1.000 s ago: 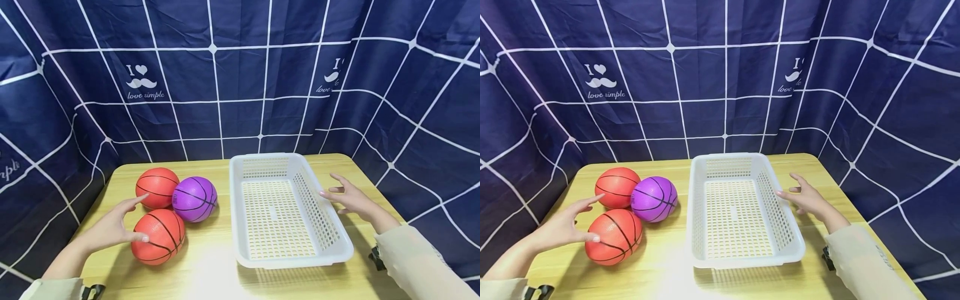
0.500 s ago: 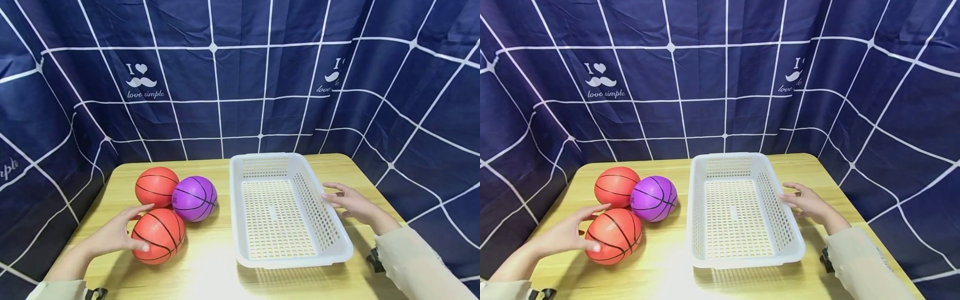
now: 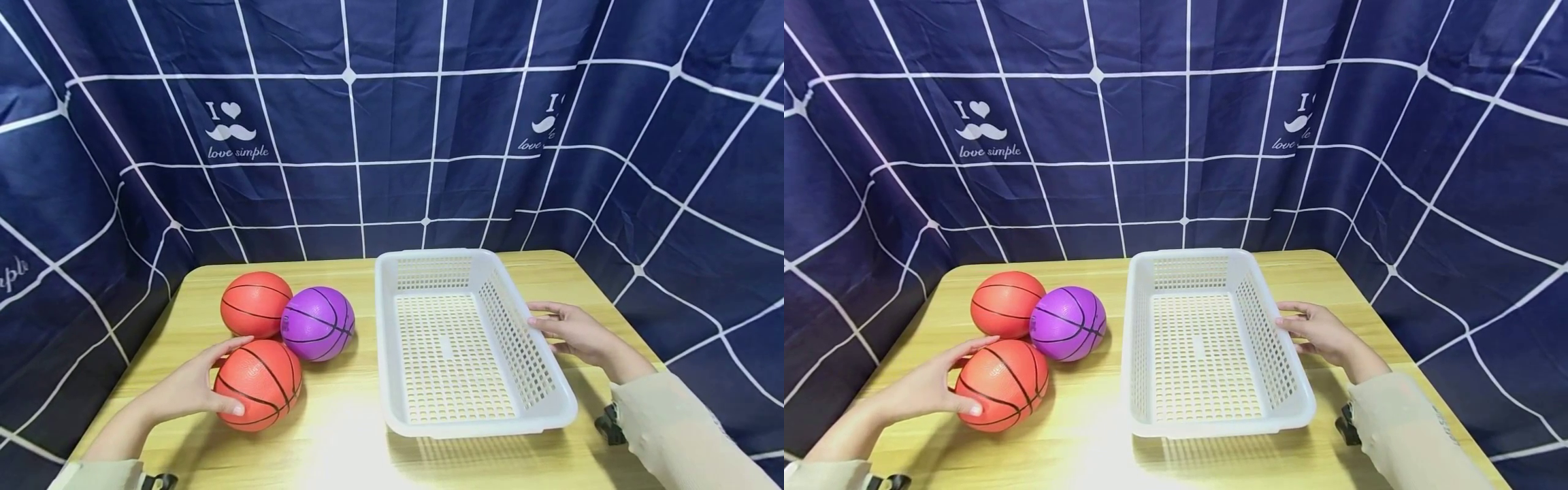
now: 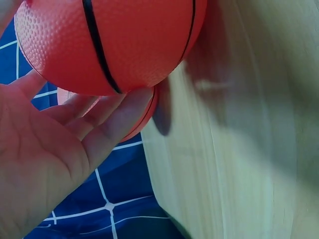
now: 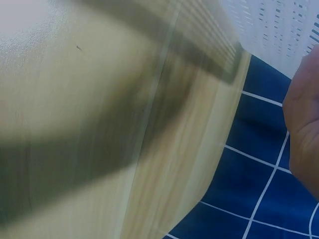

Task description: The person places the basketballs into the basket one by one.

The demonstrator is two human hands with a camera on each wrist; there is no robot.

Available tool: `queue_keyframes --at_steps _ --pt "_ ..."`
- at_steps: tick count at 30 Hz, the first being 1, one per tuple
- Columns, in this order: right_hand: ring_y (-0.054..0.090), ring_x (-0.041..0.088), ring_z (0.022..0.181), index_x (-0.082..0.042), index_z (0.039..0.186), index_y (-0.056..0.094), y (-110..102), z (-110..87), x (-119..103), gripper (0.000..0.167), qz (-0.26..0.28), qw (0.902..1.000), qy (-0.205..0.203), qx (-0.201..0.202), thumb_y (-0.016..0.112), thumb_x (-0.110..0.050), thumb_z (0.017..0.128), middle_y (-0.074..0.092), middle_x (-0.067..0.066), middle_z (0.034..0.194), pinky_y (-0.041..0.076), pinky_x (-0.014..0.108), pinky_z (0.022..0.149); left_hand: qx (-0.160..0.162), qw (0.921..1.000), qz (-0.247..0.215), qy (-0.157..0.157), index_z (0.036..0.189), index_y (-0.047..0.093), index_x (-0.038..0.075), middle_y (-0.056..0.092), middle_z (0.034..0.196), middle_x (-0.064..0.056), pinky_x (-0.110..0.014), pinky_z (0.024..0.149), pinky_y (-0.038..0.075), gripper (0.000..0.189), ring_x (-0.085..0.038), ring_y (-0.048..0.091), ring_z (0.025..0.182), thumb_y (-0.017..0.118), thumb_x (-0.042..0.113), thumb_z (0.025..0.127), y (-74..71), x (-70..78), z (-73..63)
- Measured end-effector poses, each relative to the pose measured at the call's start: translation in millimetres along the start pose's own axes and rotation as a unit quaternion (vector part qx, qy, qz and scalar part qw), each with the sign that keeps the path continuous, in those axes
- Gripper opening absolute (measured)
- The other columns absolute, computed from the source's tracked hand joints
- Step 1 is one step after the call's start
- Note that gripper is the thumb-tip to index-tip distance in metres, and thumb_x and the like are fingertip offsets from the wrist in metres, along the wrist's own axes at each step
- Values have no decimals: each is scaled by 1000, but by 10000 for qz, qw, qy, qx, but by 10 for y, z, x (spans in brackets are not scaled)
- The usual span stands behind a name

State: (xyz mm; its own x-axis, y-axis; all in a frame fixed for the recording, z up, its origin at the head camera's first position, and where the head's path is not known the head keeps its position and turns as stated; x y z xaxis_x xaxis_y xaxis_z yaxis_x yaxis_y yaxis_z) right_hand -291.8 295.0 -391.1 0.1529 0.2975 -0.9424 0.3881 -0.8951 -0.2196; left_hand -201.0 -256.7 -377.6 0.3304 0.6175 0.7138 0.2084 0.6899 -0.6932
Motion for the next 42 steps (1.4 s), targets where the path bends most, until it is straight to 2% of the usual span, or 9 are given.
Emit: queue_keyframes --at_steps 4,10,15,21,24,27,30,39,42 --pt "64 15 93 11 143 22 -10 0 7 62 98 9999 -18 -13 54 -15 98 68 3 104 53 32 70 46 10000 -35 -31 137 43 4 56 117 -11 -46 77 47 92 -33 50 106 90 25 61 -9 -3 0" --pt "64 14 94 10 143 24 -32 -6 10 62 80 10000 24 43 56 -17 97 69 3 104 53 32 71 165 9998 118 72 132 48 8 58 113 -5 -37 74 49 86 -19 52 100 91 27 60 -37 9 5" --pt "64 14 94 10 143 24 -31 -12 -2 64 40 10000 51 65 57 -18 97 68 3 105 53 32 72 147 9996 45 233 131 49 9 59 113 -3 -34 73 50 82 -13 52 100 90 24 61 -65 36 5" --pt "63 14 94 10 144 23 -19 -16 -9 64 68 9999 86 62 56 -17 97 68 4 106 53 33 73 123 9983 18 569 131 48 10 59 114 2 -33 77 49 80 -8 52 100 88 17 62 -188 144 25" --pt "63 14 95 10 144 22 -13 -18 -11 64 78 9999 104 58 56 -17 97 67 4 107 53 33 74 35 9981 -264 559 132 47 10 58 114 -1 -33 72 52 79 -9 52 101 87 13 63 -258 203 54" --pt "63 14 96 10 144 22 -4 -17 -16 64 80 9999 111 49 56 -17 97 67 5 108 52 33 75 -116 9968 -647 462 134 45 10 56 115 -7 -35 65 55 79 -9 51 101 85 8 65 -324 278 90" --pt "63 15 96 9 144 23 3 -10 -9 64 99 9999 126 36 56 -17 97 67 6 108 52 34 75 -159 9964 -722 425 135 43 11 54 116 -8 -36 63 56 80 -8 50 102 84 7 66 -414 383 127" --pt "64 16 95 9 144 23 6 5 32 62 201 9997 107 10 55 -16 98 67 6 107 53 33 75 37 9919 -611 1116 136 44 8 55 118 6 -36 64 57 84 -8 53 103 85 -1 63 -684 787 340" --pt "64 17 95 9 144 23 11 8 36 62 235 9997 79 0 55 -16 98 67 6 107 52 33 75 90 9915 -578 1163 136 44 8 56 117 2 -36 64 57 83 -9 53 102 85 0 64 -709 882 441"
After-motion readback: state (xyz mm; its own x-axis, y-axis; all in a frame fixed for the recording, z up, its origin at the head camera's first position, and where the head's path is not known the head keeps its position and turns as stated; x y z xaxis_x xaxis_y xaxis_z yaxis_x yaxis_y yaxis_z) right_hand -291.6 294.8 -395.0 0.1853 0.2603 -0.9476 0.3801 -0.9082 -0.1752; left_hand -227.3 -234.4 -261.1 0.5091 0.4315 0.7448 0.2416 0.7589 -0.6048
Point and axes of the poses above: each hand's wrist, its own z-axis towards the middle knuckle, its own y-axis out of the palm, x = y × z, the point moved 8 cm from there along z, towards the middle knuckle
